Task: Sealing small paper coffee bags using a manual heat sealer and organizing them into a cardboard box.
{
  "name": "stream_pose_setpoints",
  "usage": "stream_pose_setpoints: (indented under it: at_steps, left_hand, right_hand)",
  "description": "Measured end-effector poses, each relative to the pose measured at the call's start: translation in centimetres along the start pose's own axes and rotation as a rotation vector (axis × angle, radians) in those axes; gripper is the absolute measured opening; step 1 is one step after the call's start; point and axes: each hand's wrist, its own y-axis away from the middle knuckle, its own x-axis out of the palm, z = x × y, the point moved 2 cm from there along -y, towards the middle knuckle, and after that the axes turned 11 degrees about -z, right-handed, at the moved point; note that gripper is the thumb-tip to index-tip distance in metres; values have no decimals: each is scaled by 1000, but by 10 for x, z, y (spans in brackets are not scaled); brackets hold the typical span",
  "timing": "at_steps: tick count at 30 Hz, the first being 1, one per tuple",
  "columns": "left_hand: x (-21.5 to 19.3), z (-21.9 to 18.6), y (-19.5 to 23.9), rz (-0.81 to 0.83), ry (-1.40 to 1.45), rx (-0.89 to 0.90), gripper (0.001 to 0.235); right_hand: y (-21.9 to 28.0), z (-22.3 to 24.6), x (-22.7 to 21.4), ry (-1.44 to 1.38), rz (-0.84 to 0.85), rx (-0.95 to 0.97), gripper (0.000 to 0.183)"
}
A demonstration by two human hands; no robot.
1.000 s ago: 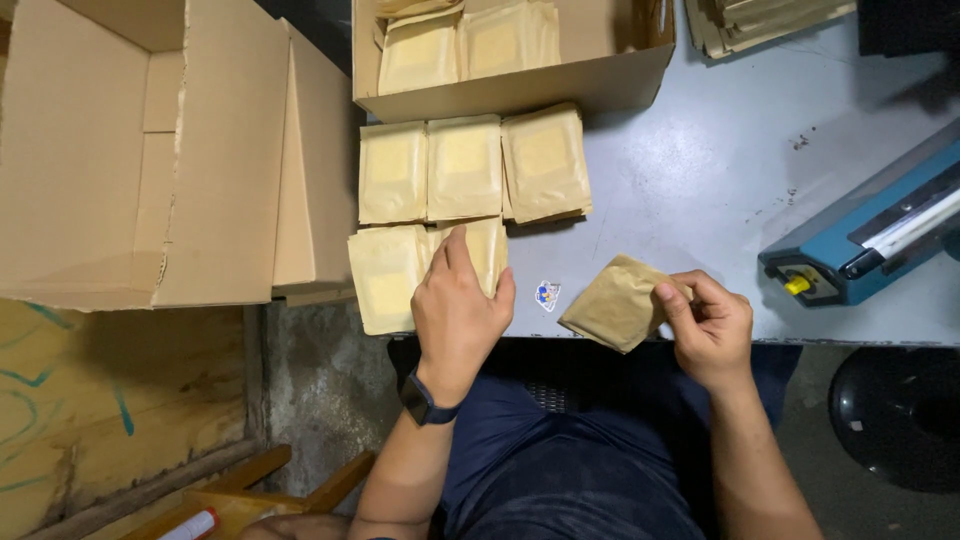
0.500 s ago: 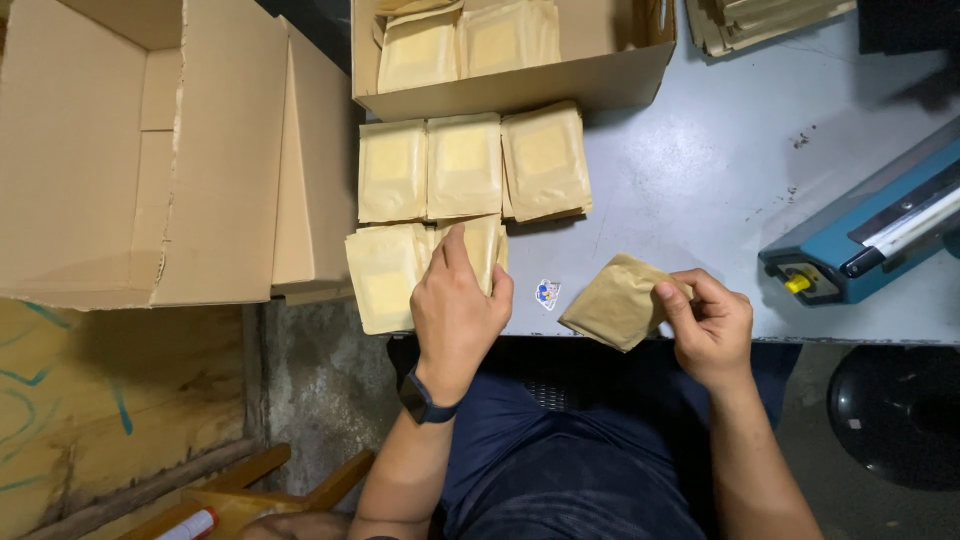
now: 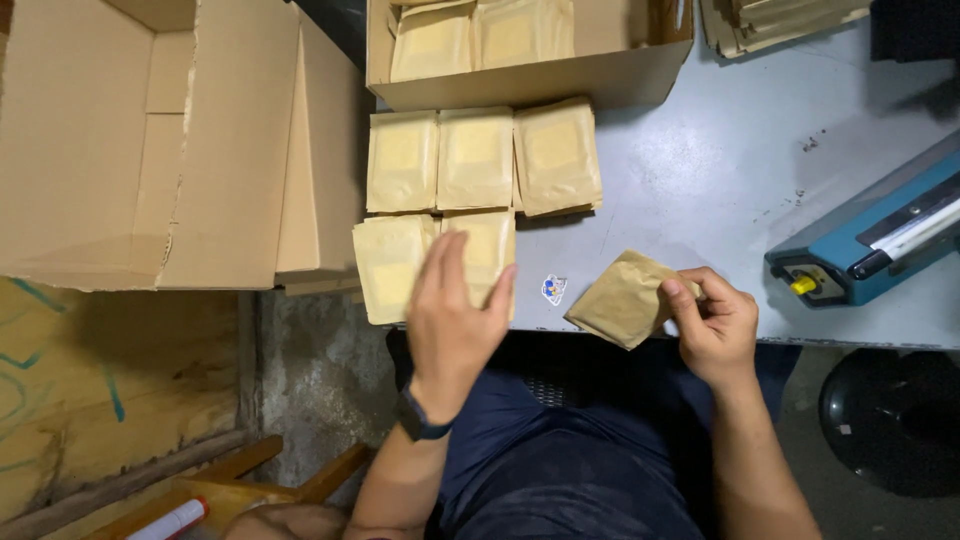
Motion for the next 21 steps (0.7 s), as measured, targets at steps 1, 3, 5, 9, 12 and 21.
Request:
stream_pose_setpoints:
  at_steps: [1,3,5,9,12,21]
  left_hand:
    - [-4,7,0,-1,-1,-3,59]
    - [-16,23,-1,-137,-32,-35,56]
    - [-25,47,0,-131,-89,-94,63]
    - [-42,65,4,48,-112,-392,86]
    - [-32,74,13,89,-63,-415,88]
    - [-25,80,15,24,67,-349,79]
  right_hand:
    - [0,5,1,1,3,-1,17]
    - [-3,15,4,-7,6,0,19]
    - [-5,21,6,-8,4,0,18]
    - [-1,17,7,-12,-5,19,19]
    - [-1,12,6,-12,-16,54,16]
    - [-1,22,13,-2,-50,105,15]
